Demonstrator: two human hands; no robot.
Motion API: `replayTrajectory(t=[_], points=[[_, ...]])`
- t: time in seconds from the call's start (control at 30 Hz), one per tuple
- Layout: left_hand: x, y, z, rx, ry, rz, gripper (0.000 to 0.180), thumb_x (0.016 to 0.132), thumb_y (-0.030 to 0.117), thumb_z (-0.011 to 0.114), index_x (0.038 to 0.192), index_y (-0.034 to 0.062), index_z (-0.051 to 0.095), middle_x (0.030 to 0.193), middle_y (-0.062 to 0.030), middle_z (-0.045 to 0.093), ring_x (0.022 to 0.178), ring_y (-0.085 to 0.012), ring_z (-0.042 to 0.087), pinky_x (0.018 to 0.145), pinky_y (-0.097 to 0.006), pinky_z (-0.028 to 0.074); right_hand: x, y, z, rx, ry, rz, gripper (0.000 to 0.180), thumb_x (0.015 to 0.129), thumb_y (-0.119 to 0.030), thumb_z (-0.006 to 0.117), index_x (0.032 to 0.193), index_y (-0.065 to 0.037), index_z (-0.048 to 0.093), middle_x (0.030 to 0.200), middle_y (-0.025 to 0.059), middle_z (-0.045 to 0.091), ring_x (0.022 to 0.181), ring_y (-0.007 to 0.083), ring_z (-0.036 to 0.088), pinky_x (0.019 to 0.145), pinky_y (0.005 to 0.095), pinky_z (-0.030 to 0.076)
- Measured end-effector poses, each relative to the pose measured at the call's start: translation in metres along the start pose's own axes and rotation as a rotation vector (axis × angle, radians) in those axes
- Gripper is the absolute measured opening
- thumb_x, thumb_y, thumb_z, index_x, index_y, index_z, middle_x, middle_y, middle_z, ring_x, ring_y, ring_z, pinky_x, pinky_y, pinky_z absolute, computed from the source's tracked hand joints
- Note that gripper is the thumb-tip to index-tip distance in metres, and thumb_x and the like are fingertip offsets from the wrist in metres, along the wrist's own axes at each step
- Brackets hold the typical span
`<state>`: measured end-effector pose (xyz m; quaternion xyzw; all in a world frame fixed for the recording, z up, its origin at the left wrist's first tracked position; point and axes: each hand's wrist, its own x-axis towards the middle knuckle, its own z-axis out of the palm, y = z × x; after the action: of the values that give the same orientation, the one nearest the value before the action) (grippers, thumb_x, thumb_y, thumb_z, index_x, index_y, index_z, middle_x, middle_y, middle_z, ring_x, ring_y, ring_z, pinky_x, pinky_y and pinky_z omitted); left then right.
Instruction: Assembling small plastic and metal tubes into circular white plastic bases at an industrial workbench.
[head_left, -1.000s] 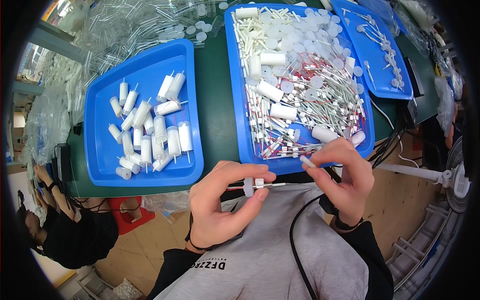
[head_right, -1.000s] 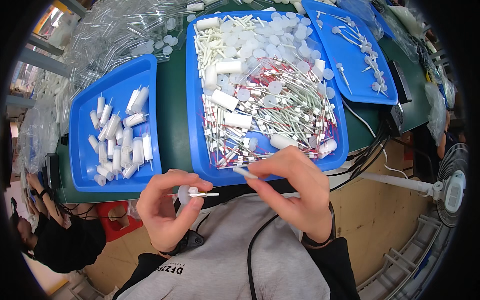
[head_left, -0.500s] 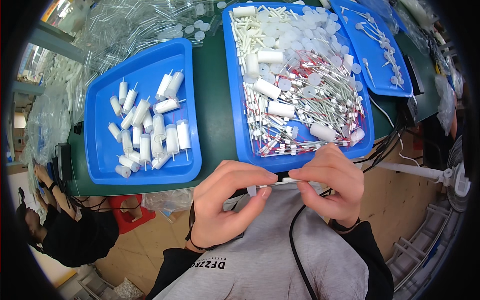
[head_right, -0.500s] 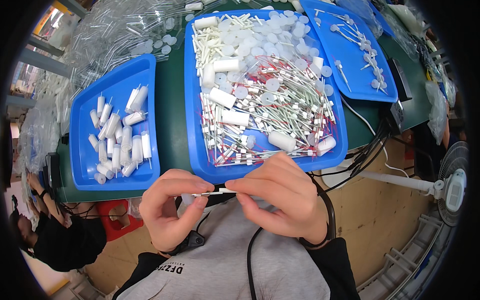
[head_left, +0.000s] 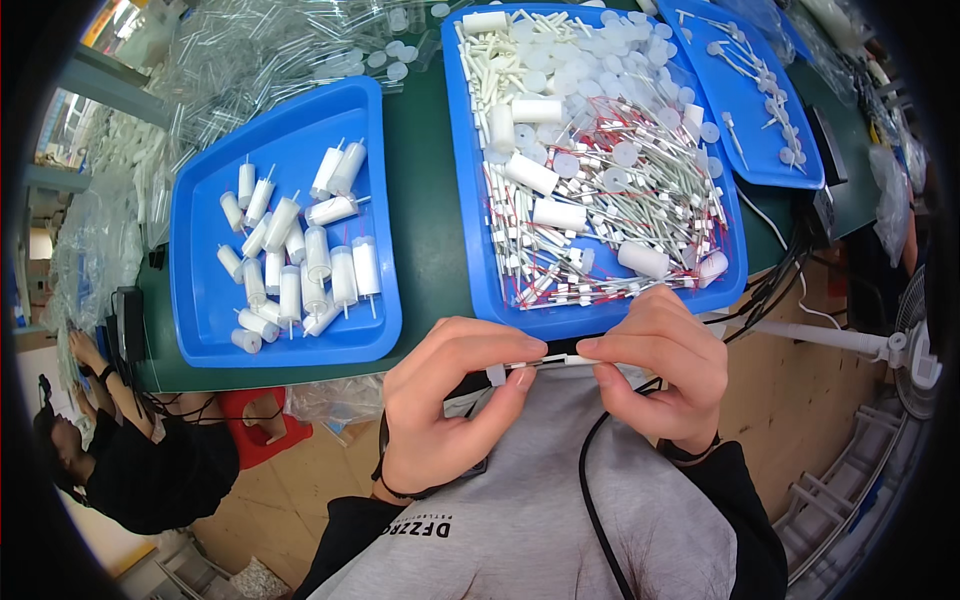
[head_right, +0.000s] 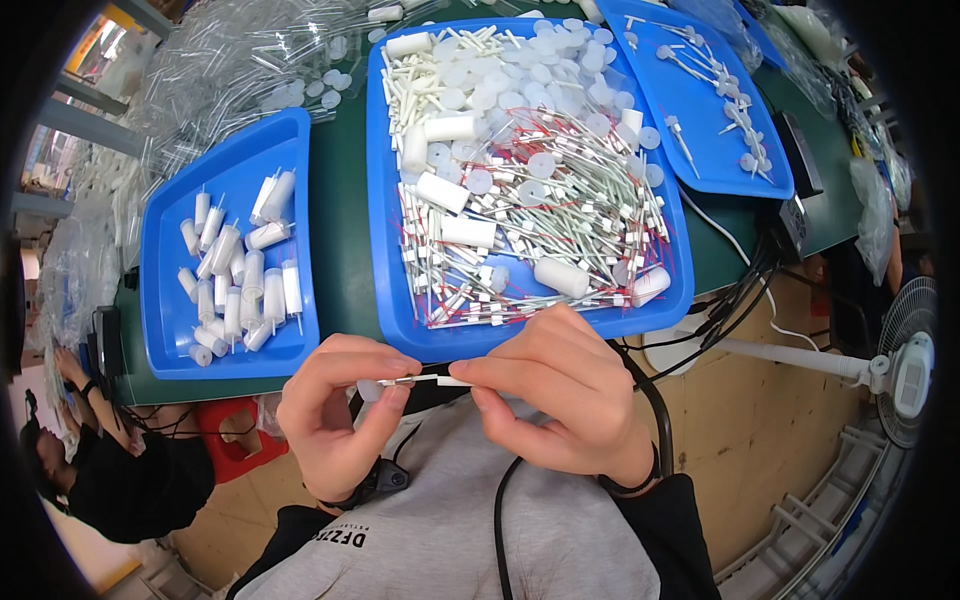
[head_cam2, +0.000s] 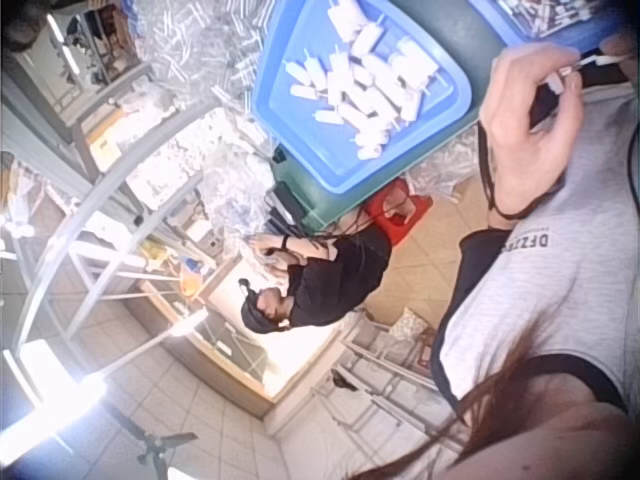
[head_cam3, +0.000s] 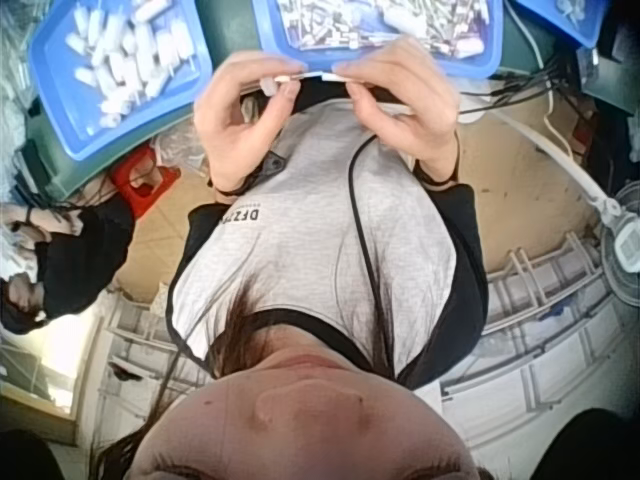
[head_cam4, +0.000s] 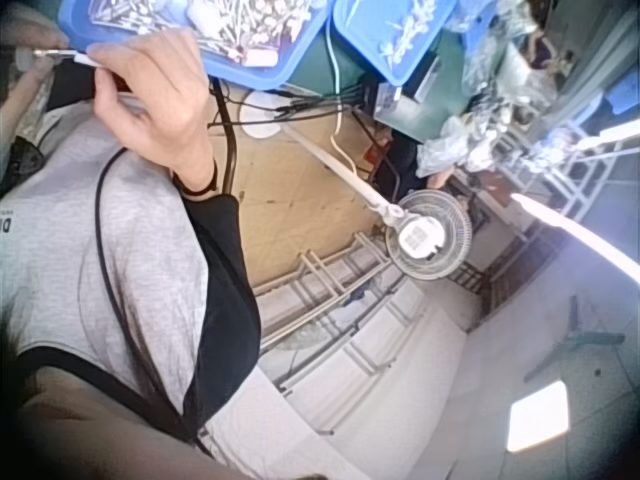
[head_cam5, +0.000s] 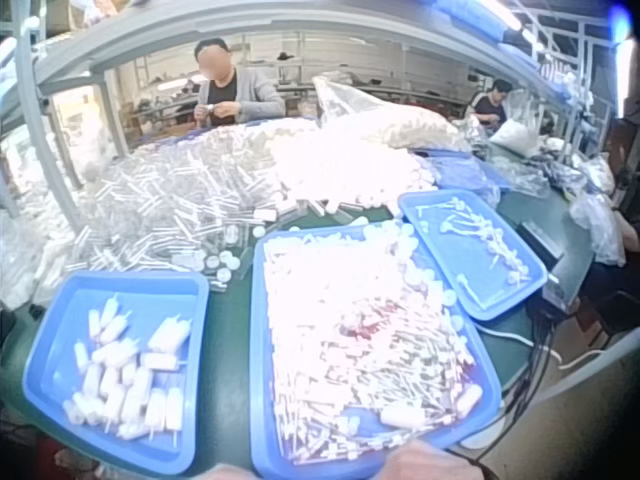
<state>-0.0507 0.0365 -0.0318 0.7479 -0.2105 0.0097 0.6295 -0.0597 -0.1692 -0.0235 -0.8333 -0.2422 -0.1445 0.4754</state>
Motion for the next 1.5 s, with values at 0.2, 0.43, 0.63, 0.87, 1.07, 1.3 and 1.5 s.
replayTrajectory(t=[0.2, 0.43, 0.63, 0.87, 1.07, 1.3, 1.5], points=[[0.000, -0.002, 0.000, 0.032, -0.044, 0.017, 0.025, 0.073, -0.011, 0.065, 0.096, -0.0018, 0.063, 0.092, -0.0145, 0.068, 0.084, -0.0209, 0.064, 0.073, -0.029, 0.049, -0.002, 0.000, -0.001, -0.025, 0.001, -0.007, 0.032, 0.060, 0.007, 0.070, 0.090, -0.003, 0.071, 0.073, 0.0040, 0.064, 0.061, 0.0177, 0.055, 0.057, 0.0287, 0.038], [-0.003, -0.003, 0.008, -0.017, -0.027, -0.036, 0.027, 0.073, -0.008, 0.069, 0.099, 0.0003, 0.066, 0.098, -0.0098, 0.070, 0.083, -0.0198, 0.064, 0.072, -0.028, 0.050, -0.003, -0.001, 0.002, -0.029, -0.003, -0.009, 0.031, 0.060, 0.006, 0.071, 0.089, -0.003, 0.070, 0.074, 0.0041, 0.063, 0.062, 0.0182, 0.055, 0.056, 0.0294, 0.038], [-0.004, -0.005, 0.008, -0.066, -0.018, -0.045, 0.030, 0.074, -0.008, 0.069, 0.103, -0.0004, 0.065, 0.104, -0.0108, 0.070, 0.085, -0.0191, 0.065, 0.073, -0.027, 0.051, -0.003, -0.001, 0.006, -0.009, -0.006, 0.019, 0.026, 0.063, 0.003, 0.075, 0.087, -0.004, 0.070, 0.072, 0.0044, 0.062, 0.060, 0.0186, 0.054, 0.055, 0.0298, 0.037], [-0.003, -0.002, 0.004, -0.060, -0.091, -0.066, 0.033, 0.073, -0.010, 0.071, 0.103, -0.0026, 0.058, 0.103, -0.0209, 0.067, 0.094, -0.0263, 0.067, 0.082, -0.034, 0.052, 0.000, -0.002, 0.011, -0.023, 0.045, -0.001, 0.022, 0.062, 0.001, 0.076, 0.082, -0.004, 0.069, 0.069, 0.0034, 0.062, 0.057, 0.0181, 0.053, 0.053, 0.0295, 0.036], [-0.004, -0.002, 0.004, -0.134, -0.029, -0.110, 0.036, 0.075, -0.002, 0.074, 0.108, -0.0015, 0.062, 0.106, -0.0105, 0.069, 0.091, -0.0188, 0.066, 0.078, -0.026, 0.053, -0.002, 0.000, 0.016, -0.013, 0.109, -0.011, 0.022, 0.061, 0.002, 0.076, 0.081, -0.004, 0.069, 0.068, 0.0033, 0.063, 0.055, 0.0175, 0.053, 0.050, 0.0288, 0.036], [-0.007, -0.007, 0.003, -0.154, -0.014, -0.126, 0.035, 0.073, -0.001, 0.075, 0.106, -0.0022, 0.062, 0.103, -0.0118, 0.069, 0.089, -0.0188, 0.066, 0.076, -0.026, 0.052, -0.007, 0.003, 0.016, 0.034, 0.134, 0.006, 0.027, 0.061, 0.002, 0.079, 0.086, -0.004, 0.072, 0.069, 0.0027, 0.064, 0.056, 0.0155, 0.054, 0.052, 0.0281, 0.036], [-0.004, -0.008, -0.001, -0.073, -0.082, -0.031, 0.035, 0.072, -0.006, 0.073, 0.103, -0.0042, 0.058, 0.099, -0.0206, 0.068, 0.093, -0.0255, 0.066, 0.081, -0.034, 0.050, -0.009, 0.004, 0.012, 0.025, 0.106, 0.009, 0.027, 0.063, 0.002, 0.078, 0.089, -0.005, 0.073, 0.070, 0.0020, 0.065, 0.058, 0.0147, 0.055, 0.052, 0.0276, 0.035]])
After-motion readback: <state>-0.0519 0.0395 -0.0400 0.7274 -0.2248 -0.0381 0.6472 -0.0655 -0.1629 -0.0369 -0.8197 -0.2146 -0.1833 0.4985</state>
